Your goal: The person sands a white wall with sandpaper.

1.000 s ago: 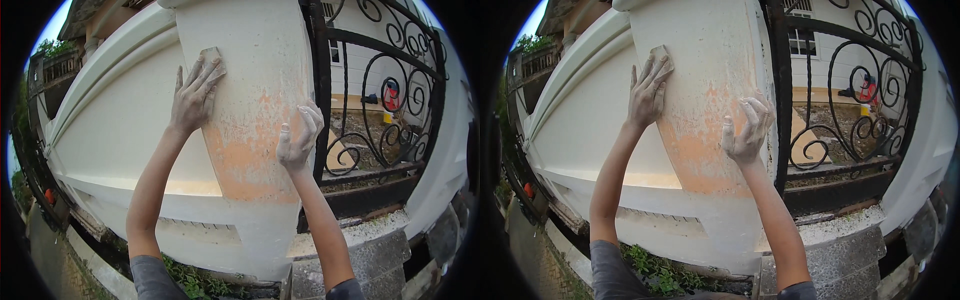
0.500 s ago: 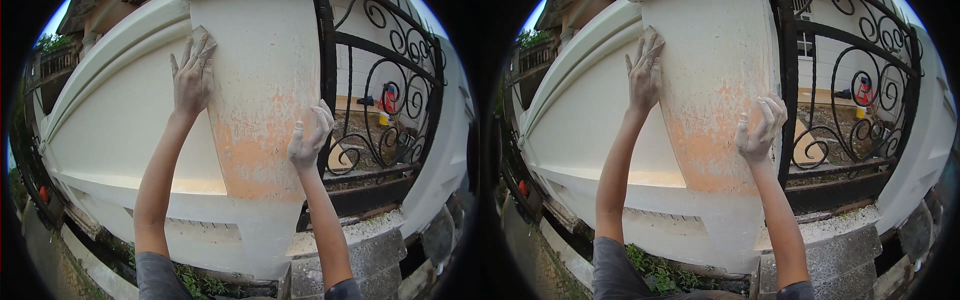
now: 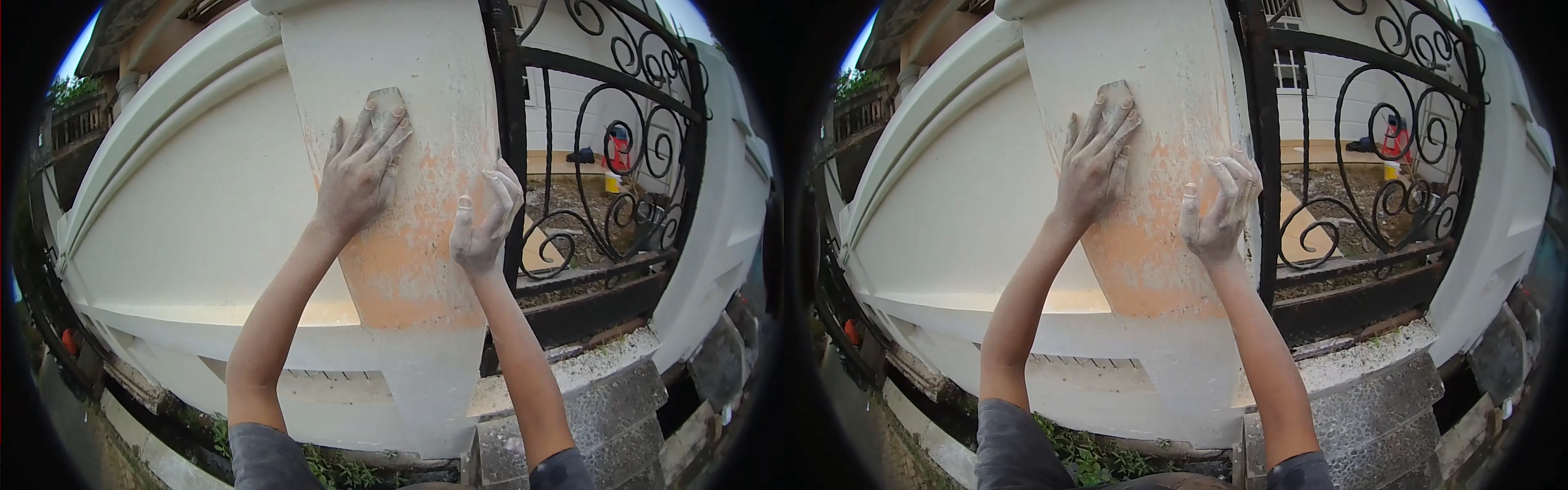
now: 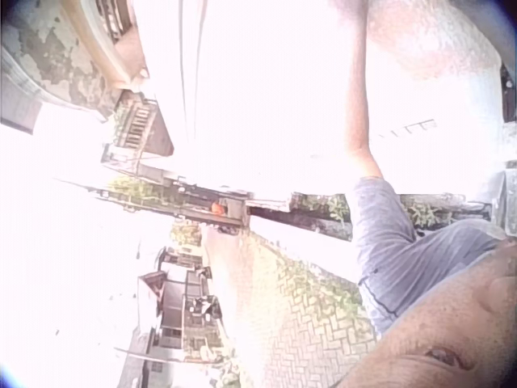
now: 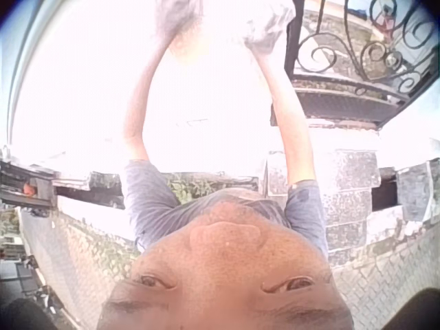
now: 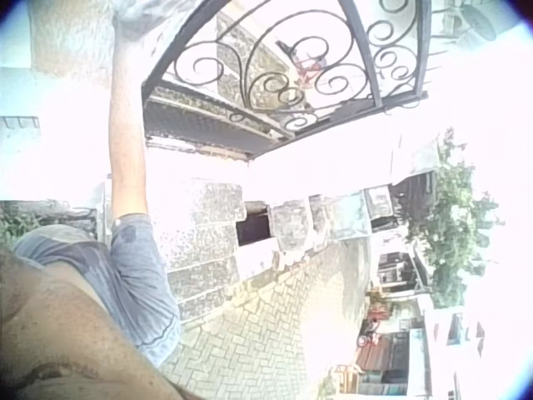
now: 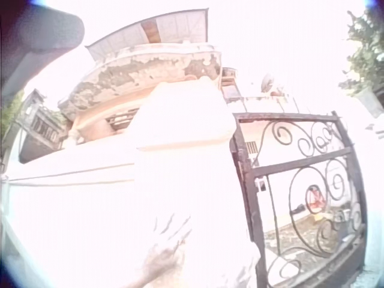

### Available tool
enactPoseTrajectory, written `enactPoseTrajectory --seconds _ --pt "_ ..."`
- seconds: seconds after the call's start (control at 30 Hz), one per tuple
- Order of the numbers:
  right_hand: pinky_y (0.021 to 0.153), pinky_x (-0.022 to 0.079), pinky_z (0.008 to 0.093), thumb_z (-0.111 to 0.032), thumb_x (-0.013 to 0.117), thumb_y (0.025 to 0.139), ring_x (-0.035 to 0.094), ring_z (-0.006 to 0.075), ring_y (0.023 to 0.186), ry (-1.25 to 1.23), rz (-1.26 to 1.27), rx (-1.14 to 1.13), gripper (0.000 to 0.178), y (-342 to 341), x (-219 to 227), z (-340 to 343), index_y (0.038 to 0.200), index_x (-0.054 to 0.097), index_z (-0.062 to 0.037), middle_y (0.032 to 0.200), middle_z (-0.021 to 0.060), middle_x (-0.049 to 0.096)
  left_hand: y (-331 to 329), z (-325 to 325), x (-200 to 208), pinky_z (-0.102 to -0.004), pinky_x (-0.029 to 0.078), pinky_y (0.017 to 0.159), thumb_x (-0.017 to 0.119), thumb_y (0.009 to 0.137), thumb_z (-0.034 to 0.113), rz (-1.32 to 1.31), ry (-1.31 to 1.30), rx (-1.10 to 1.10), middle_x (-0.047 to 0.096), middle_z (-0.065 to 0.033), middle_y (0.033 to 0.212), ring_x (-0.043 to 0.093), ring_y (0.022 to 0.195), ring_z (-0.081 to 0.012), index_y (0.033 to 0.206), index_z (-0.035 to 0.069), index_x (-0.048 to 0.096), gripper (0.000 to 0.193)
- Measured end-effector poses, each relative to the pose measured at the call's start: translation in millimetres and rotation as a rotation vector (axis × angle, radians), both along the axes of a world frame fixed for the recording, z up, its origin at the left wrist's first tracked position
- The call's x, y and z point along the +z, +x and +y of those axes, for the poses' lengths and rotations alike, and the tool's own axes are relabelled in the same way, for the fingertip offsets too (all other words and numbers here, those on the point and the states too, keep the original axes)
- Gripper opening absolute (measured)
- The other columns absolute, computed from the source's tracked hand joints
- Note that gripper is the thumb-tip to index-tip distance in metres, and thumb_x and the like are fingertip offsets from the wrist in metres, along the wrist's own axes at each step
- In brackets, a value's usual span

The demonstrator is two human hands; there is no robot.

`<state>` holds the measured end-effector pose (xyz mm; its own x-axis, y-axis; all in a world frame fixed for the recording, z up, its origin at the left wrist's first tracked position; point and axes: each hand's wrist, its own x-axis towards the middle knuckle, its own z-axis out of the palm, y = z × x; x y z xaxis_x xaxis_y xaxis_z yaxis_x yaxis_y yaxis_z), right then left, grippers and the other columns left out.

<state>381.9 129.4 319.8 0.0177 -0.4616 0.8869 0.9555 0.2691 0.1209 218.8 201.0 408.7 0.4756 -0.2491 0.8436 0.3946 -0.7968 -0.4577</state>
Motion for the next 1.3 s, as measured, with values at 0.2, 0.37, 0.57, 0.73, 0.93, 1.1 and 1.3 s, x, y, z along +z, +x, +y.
enactPoseTrajectory --seconds 0.2,0.37,0.57,0.73,0.93,1.1,1.3 --pt "0.094 0.033 0.0498 -0.011 0.057 0.078 0.046 0.0371 0.11 -0.007 -0.018 -0.005 0.041 -7 2 3 0.116 0.044 -0.0053 0.106 0.0153 0.05 -12 3 27 -0.0526 0.018 0.112 0.049 0.089 0.015 -0.024 0.149 0.218 0.04 0.0037 0.143 0.025 0.139 -0.0214 0.13 0.022 0.052 0.042" --pt "0.095 0.032 0.0497 -0.011 0.057 0.077 0.045 0.0369 0.11 0.014 -0.006 0.024 0.041 1 -1 0 0.116 0.044 -0.0063 0.106 0.0146 0.049 20 -7 21 -0.0524 0.017 0.112 0.049 0.088 0.014 0.005 0.102 0.071 0.039 0.0031 0.144 0.025 0.138 -0.0248 0.132 0.02 0.05 0.044" --pt "0.096 0.032 0.0514 -0.007 0.051 0.078 0.042 0.0396 0.112 -0.05 -0.033 -0.027 0.044 -7 1 -4 0.12 0.039 -0.0008 0.111 0.0192 0.045 12 -10 31 -0.053 0.016 0.112 0.051 0.087 0.013 0.237 0.142 0.081 0.04 0.0018 0.144 0.025 0.138 -0.0267 0.131 0.017 0.051 0.044" --pt "0.096 0.032 0.0516 -0.007 0.051 0.078 0.042 0.0399 0.112 -0.036 -0.014 -0.006 0.044 0 -2 -4 0.12 0.039 -0.0008 0.111 0.0195 0.045 44 -17 36 -0.0522 0.018 0.112 0.053 0.087 0.016 -0.079 0.124 0.047 0.04 0.0016 0.143 0.025 0.138 -0.0241 0.133 0.017 0.049 0.046" --pt "0.095 0.032 0.0504 -0.014 0.056 0.079 0.045 0.0366 0.111 0.018 0.008 0.006 0.039 -3 1 0 0.117 0.045 -0.0072 0.108 0.0144 0.048 39 -22 32 -0.0513 0.018 0.113 0.054 0.086 0.02 0.312 0.276 0.11 0.038 0.0045 0.145 0.027 0.138 -0.0196 0.132 0.021 0.049 0.046" --pt "0.097 0.031 0.0505 -0.014 0.056 0.078 0.044 0.0366 0.112 0.02 0.021 0.05 0.04 -9 0 3 0.116 0.045 -0.0077 0.106 0.0141 0.048 57 -16 71 -0.0487 0.02 0.114 0.05 0.088 0.02 -0.166 0.245 0.146 0.037 0.0066 0.145 0.027 0.138 -0.0183 0.13 0.021 0.051 0.042" --pt "0.097 0.03 0.0517 -0.016 0.056 0.08 0.043 0.0376 0.114 0.012 0.014 0.028 0.04 -3 -4 -1 0.117 0.045 -0.008 0.109 0.015 0.047 55 -28 33 -0.0495 0.022 0.112 0.049 0.091 0.018 0.388 0.248 0.017 0.04 0.0039 0.143 0.028 0.137 -0.0224 0.135 0.02 0.046 0.044"
